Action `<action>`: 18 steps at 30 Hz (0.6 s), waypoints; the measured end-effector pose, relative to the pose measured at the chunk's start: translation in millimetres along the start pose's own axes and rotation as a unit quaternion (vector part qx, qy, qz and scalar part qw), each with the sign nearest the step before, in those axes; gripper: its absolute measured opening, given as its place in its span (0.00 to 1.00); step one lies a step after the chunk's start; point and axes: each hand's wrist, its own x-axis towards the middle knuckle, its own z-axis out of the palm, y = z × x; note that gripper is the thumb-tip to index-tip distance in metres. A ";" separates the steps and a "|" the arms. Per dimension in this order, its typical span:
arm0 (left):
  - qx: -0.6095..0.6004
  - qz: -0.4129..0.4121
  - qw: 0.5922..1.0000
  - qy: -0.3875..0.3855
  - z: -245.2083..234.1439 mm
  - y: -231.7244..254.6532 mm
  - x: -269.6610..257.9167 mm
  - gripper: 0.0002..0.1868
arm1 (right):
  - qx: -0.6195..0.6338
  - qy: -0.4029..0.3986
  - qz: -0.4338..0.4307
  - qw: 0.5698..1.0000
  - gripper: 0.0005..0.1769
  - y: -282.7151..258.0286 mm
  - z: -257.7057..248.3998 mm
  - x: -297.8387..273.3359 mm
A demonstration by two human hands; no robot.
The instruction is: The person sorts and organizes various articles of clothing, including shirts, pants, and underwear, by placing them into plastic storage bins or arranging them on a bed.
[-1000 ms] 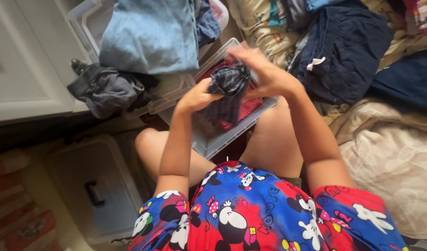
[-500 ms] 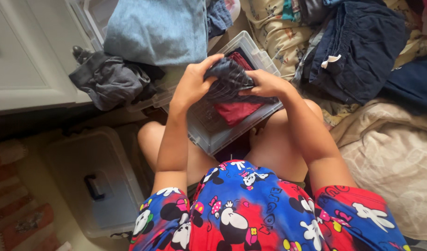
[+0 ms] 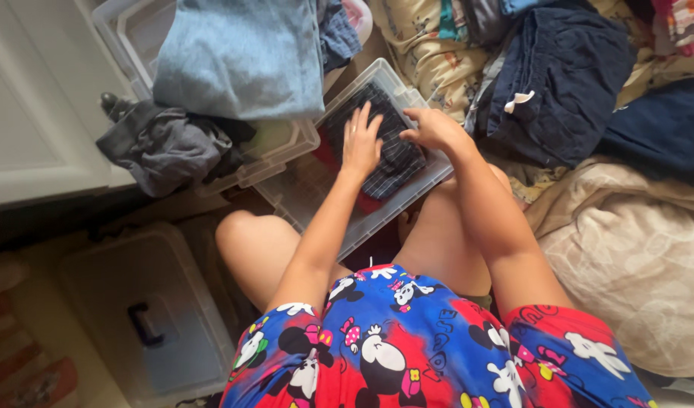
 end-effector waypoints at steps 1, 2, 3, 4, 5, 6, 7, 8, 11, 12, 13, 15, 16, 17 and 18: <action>0.022 -0.022 0.999 -0.034 14.6 -2.7 -8.8 0.39 | -0.007 0.026 0.001 1.000 0.33 -14.6 -15.3 -15.9; 0.034 -0.048 0.996 -0.073 28.0 -5.9 -16.2 0.43 | -0.015 0.053 0.004 0.998 0.29 -29.0 -33.2 -34.2; 0.046 -0.073 0.990 -0.112 41.0 -9.6 -23.2 0.47 | 0.053 0.107 0.043 0.992 0.24 -40.1 -53.9 -56.2; 0.058 -0.098 0.982 -0.152 54.5 -14.3 -28.0 0.51 | 0.121 0.160 0.084 0.976 0.20 -49.8 -71.3 -77.4; 0.061 -0.113 0.974 -0.184 66.9 -22.4 -30.4 0.52 | 0.083 0.237 0.008 0.968 0.19 -54.9 -89.6 -93.9; 0.065 -0.129 0.966 -0.216 76.7 -32.7 -34.2 0.54 | 0.044 0.309 -0.070 0.948 0.19 -53.9 -109.8 -111.2; 0.069 -0.144 0.955 -0.248 85.8 -41.9 -36.6 0.55 | 0.029 0.320 -0.044 0.946 0.23 -50.3 -125.7 -126.1; 0.075 -0.145 0.952 -0.258 93.1 -49.3 -37.9 0.56 | 0.013 0.330 -0.019 0.944 0.26 -44.3 -138.8 -137.7; 0.082 -0.150 0.940 -0.294 97.8 -57.7 -32.4 0.60 | -0.070 0.286 -0.065 0.954 0.46 -22.1 -154.6 -153.7; 0.076 -0.155 0.935 -0.311 93.5 -57.2 -27.2 0.61 | -0.112 0.290 -0.052 0.949 0.56 -16.9 -148.3 -151.0; 0.069 -0.160 0.929 -0.327 87.4 -52.5 -20.8 0.62 | -0.153 0.293 -0.040 0.943 0.65 -13.1 -137.1 -146.2; 0.083 -0.177 0.897 -0.396 69.2 -42.5 -0.7 0.53 | -0.203 0.314 -0.024 0.927 0.71 -1.5 -117.8 -143.9; 0.092 -0.186 0.879 -0.428 58.7 -38.5 13.6 0.48 | -0.211 0.336 -0.021 0.918 0.67 6.8 -105.4 -143.6; 0.075 -0.156 0.889 -0.423 50.2 -32.6 28.9 0.38 | -0.219 0.357 -0.019 0.908 0.63 18.4 -92.8 -140.7; 0.058 -0.127 0.897 -0.420 42.8 -26.7 41.6 0.32 | -0.148 0.378 -0.007 0.914 0.52 34.6 -82.5 -139.2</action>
